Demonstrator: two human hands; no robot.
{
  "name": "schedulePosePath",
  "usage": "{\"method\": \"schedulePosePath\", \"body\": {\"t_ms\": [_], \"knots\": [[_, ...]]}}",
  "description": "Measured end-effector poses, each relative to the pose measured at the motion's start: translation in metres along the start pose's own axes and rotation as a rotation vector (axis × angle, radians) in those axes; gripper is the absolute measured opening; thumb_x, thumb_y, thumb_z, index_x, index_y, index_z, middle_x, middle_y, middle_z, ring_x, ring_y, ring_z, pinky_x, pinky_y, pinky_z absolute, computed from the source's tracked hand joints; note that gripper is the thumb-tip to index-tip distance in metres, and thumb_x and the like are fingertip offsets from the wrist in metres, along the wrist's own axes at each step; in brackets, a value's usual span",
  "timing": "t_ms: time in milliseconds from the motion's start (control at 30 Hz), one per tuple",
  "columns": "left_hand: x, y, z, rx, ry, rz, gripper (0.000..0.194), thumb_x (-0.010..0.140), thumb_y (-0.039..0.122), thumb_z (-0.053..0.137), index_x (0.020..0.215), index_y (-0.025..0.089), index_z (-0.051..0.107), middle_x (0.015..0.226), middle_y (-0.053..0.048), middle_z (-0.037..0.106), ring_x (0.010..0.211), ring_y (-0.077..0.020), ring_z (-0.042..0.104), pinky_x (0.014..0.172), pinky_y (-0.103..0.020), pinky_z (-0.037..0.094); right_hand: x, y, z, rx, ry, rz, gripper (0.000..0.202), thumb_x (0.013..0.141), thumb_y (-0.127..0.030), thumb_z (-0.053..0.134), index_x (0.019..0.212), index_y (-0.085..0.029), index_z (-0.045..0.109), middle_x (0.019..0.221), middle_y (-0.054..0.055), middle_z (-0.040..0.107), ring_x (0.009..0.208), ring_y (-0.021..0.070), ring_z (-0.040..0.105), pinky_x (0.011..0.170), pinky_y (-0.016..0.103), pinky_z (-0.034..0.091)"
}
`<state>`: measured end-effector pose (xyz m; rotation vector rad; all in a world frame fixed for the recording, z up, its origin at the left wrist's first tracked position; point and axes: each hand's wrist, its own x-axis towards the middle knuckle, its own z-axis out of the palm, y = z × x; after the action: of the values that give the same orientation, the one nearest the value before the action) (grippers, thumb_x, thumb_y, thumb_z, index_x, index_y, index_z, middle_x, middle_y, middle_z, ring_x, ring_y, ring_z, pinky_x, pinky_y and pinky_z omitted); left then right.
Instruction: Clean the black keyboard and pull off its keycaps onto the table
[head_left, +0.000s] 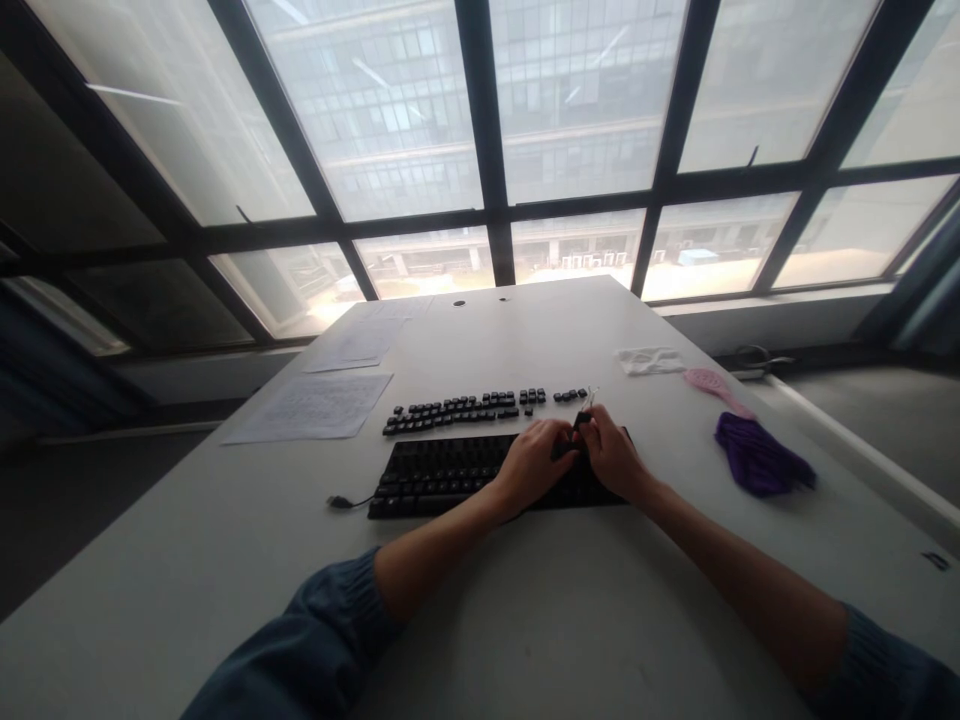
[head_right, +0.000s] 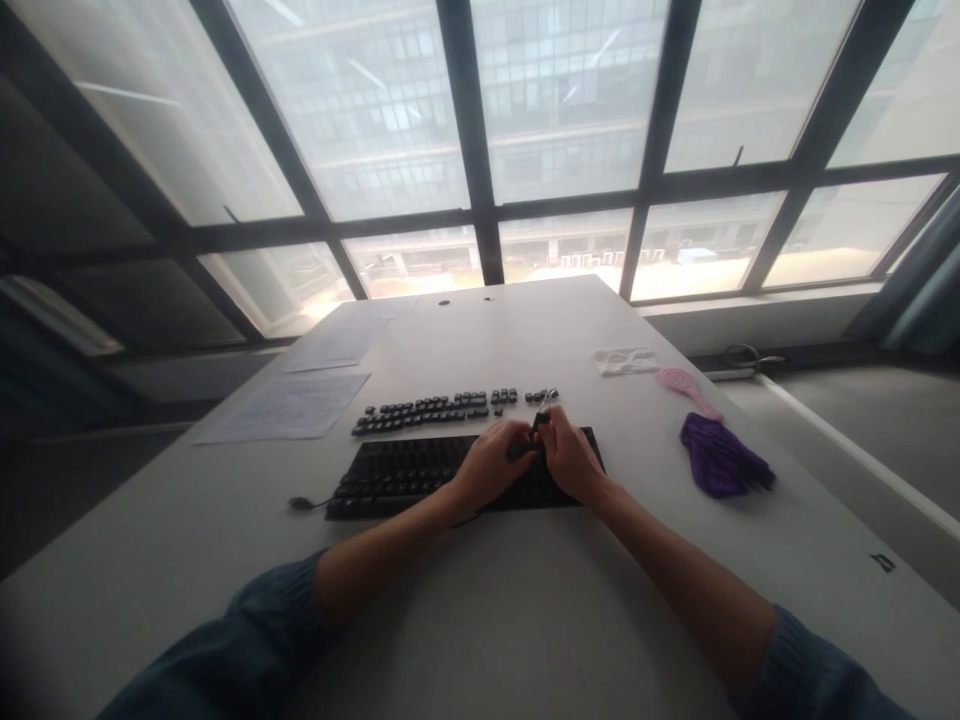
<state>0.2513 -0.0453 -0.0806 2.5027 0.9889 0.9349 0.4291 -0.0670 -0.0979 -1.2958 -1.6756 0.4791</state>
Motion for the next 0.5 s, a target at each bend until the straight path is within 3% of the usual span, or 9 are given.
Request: {"method": "schedulePosePath", "body": {"t_ms": [67,233,333,400,500], "knots": [[0.0,0.0,0.0,0.04,-0.001,0.037,0.034,0.086,0.023,0.068,0.118,0.021,0.056,0.097,-0.003,0.065,0.095,-0.0205,0.058,0.086,-0.033,0.049,0.002,0.001,0.0,0.048,0.012,0.002,0.012,0.097,-0.031,0.04,0.099,-0.022,0.048,0.077,0.002,0.066,0.067,0.0185,0.062,0.064,0.028,0.044],[-0.003,0.003,0.001,0.273,-0.052,0.214,0.019,0.093,0.022,0.059,0.111,0.023,0.062,0.11,-0.006,0.062,0.103,-0.0232,0.053,0.091,-0.037,0.046,0.005,0.002,-0.001,0.06,0.036,-0.021,0.01,0.094,-0.03,0.043,0.093,-0.022,0.048,0.074,0.0,0.061,0.065,0.0173,0.058,0.064,0.028,0.044],[-0.005,0.007,0.001,0.299,-0.055,0.268,0.018,0.094,0.023,0.058,0.11,0.024,0.065,0.116,-0.006,0.061,0.107,-0.0239,0.052,0.095,-0.039,0.044,0.005,0.001,-0.001,0.114,0.036,0.007,0.009,0.094,-0.03,0.043,0.093,-0.022,0.048,0.07,-0.001,0.061,0.063,0.017,0.058,0.062,0.027,0.043],[-0.003,0.007,-0.002,0.245,-0.049,0.256,0.017,0.093,0.027,0.06,0.109,0.024,0.066,0.115,-0.007,0.062,0.108,-0.0234,0.052,0.097,-0.038,0.043,0.005,0.001,0.0,0.148,0.053,0.032,0.009,0.094,-0.031,0.043,0.094,-0.023,0.048,0.068,-0.001,0.061,0.061,0.017,0.058,0.061,0.027,0.044],[0.013,-0.004,-0.012,0.127,0.023,0.108,0.018,0.09,0.032,0.065,0.105,0.024,0.069,0.107,-0.005,0.063,0.105,-0.022,0.054,0.096,-0.036,0.044,0.005,0.002,0.0,0.211,0.105,0.064,0.01,0.095,-0.033,0.045,0.094,-0.024,0.047,0.071,-0.001,0.063,0.064,0.0176,0.061,0.063,0.028,0.046]]}}
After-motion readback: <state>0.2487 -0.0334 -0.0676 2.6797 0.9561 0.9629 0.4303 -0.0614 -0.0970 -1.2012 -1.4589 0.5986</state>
